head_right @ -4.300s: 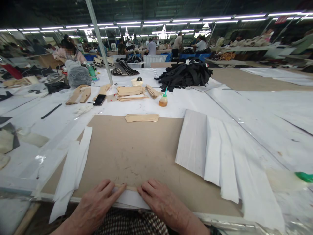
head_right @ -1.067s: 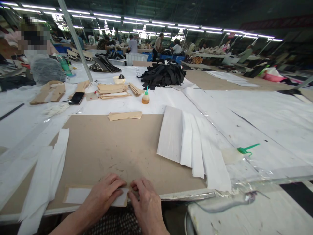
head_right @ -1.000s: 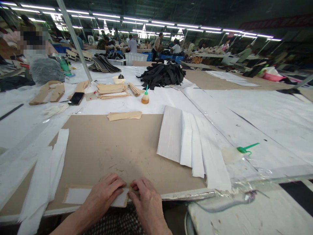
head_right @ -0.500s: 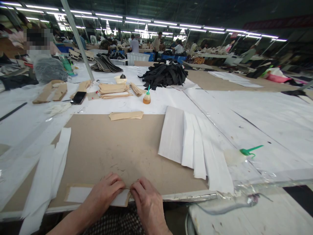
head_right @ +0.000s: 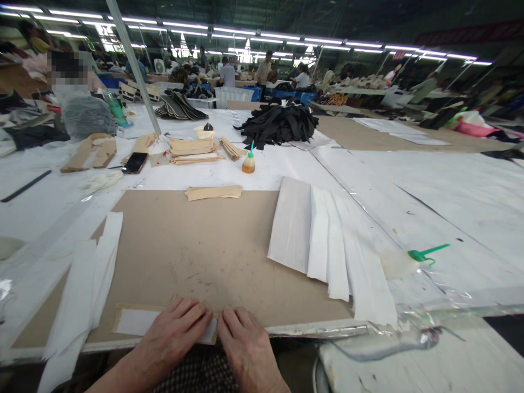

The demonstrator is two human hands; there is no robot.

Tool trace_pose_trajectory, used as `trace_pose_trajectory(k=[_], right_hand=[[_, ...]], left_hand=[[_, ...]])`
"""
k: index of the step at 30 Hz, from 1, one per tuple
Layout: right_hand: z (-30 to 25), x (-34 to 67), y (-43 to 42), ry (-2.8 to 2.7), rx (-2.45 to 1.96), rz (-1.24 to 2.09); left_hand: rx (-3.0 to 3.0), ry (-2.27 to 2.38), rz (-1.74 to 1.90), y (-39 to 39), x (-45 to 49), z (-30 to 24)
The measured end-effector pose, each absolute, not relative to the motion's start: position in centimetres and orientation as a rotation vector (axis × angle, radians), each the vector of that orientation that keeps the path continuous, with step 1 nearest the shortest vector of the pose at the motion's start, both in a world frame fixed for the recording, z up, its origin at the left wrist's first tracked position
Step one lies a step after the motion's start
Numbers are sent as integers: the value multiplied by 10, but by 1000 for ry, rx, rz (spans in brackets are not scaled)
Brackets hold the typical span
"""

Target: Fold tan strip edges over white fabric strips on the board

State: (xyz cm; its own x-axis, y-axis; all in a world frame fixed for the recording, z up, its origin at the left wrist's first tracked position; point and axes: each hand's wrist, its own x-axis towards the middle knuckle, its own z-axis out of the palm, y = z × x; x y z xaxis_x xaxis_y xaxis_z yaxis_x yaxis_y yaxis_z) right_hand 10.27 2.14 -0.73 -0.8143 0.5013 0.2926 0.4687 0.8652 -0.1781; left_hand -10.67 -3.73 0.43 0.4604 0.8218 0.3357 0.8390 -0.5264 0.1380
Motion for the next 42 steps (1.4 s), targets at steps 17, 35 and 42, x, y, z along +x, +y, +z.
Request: trace_pose_trajectory(k=[17, 35, 42], right_hand=[[-11, 106, 12, -2579, -810, -59], [-4, 109, 17, -2608, -740, 201], [-17, 105, -7, -2462, -904, 50]], left_hand=[[-2567, -1618, -512, -75, -148, -1], [-2353, -1652, -401, -83, -124, -5], [-2266, -1662, -400, -91, -122, -24]])
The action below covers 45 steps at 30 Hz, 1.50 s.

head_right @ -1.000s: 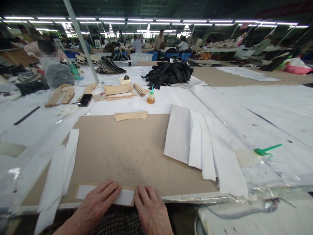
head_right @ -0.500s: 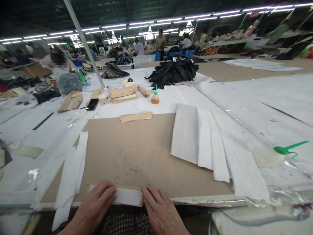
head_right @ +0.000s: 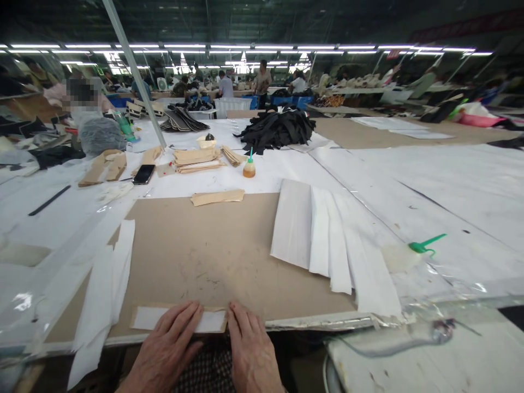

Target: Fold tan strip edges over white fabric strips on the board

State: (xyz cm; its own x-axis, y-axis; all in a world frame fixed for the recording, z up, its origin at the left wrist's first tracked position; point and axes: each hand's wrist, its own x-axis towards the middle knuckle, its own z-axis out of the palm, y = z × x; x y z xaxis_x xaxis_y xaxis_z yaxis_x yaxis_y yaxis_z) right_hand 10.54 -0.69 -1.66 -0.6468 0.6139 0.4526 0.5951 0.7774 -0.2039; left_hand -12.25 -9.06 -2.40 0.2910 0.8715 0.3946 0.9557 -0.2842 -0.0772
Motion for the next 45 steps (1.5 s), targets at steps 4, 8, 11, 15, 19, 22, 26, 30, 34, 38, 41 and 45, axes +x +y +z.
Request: trace_pose_trajectory(k=[4, 8, 11, 15, 19, 22, 26, 30, 34, 38, 41, 45], right_hand=[[-17, 108, -10, -2407, -932, 213], [-20, 113, -10, -2430, -907, 195], [-24, 113, -9, -2444, -907, 140], [-25, 114, -8, -2468, -873, 58], [-26, 114, -7, -2477, -846, 32], [-31, 114, -6, -2469, -851, 25], [-34, 115, -7, -2476, -859, 52], [-28, 117, -9, -2478, -860, 126], [-19, 119, -11, -2486, -857, 281], [-18, 120, -7, -2366, -830, 413], [-12, 124, -1, -2184, -890, 560], [20, 135, 0, -2029, -938, 986]], left_hand=[[-2253, -1684, -426, -91, -123, -25], [-2257, -1724, -480, -90, -121, -22], [-2266, -1776, -522, -85, -110, -16], [-2380, -1702, -569, -69, -83, -9], [-2391, -1630, -611, -61, -73, -12], [-2367, -1615, -566, -67, -88, -16], [-2341, -1630, -525, -83, -116, -9], [-2254, -1789, -528, -91, -123, 3], [-2307, -1783, -604, -82, -99, 5], [-2418, -1768, -773, -65, -71, 3], [-2406, -1898, -995, -62, -64, 9], [-2250, -2413, -1725, -74, -61, 28]])
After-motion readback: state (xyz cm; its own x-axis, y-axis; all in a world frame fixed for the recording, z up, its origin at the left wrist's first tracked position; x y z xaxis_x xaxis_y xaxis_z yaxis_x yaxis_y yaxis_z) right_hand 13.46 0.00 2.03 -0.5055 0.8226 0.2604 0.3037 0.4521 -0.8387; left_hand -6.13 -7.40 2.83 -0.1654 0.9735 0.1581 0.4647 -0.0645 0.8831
